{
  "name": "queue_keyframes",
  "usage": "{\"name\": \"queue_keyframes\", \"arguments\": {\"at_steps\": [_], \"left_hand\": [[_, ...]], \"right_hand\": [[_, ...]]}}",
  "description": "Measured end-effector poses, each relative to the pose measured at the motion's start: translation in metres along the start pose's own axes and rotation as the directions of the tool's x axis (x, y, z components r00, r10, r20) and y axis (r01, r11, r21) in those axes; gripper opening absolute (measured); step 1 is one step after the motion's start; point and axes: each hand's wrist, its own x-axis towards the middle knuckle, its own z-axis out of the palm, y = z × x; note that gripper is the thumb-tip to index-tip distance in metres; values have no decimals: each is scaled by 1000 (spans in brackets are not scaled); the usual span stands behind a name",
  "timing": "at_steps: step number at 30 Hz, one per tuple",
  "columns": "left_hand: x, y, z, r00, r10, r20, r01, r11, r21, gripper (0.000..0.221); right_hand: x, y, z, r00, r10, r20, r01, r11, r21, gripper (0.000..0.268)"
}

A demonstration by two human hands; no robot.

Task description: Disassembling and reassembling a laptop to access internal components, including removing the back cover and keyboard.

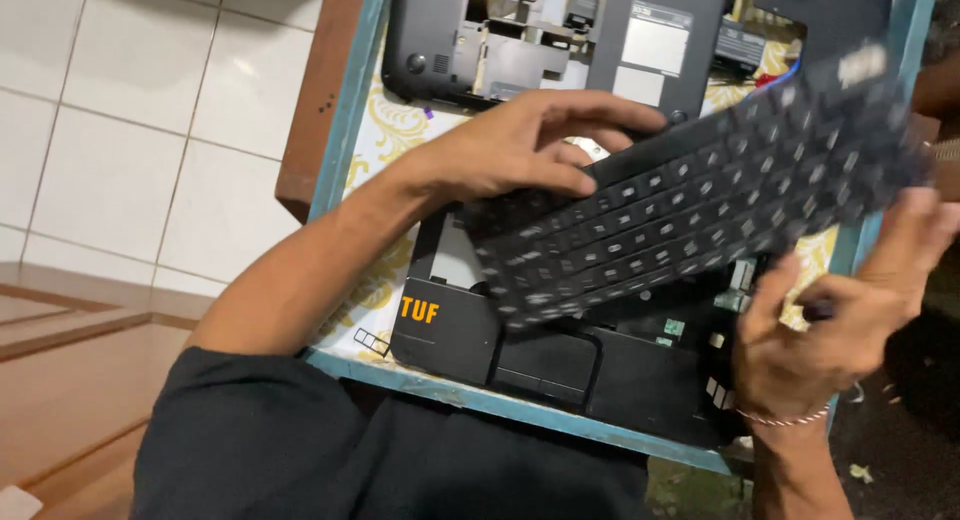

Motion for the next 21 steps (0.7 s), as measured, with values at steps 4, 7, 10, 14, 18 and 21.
{"name": "queue_keyframes", "arguments": {"at_steps": [4, 7, 10, 14, 18, 21], "left_hand": [[7, -20, 17, 989, -8, -149, -38, 953, -301, 63], [15, -47, 32, 956, -39, -289, -75, 925, -373, 65], [19, -76, 43, 917, 88, -388, -227, 917, -329, 52], [12, -39, 25, 960, 121, -251, -208, 910, -359, 37], [2, -15, -14, 985, 69, 156, 39, 801, -597, 59], [-7, 4, -29, 936, 32, 351, 200, 773, -602, 89]], "right_hand": [[5, -18, -5, 800, 573, 176, -596, 730, 335, 33], [18, -36, -4, 792, 436, 427, -610, 570, 550, 24], [28, -45, -6, 723, 504, 472, -688, 583, 431, 46], [7, -7, -21, 795, 461, 394, -606, 617, 502, 55], [-106, 141, -55, 727, 96, 680, -17, 992, -122, 32], [-114, 129, -68, 645, 106, 757, -18, 992, -124, 35]]}}
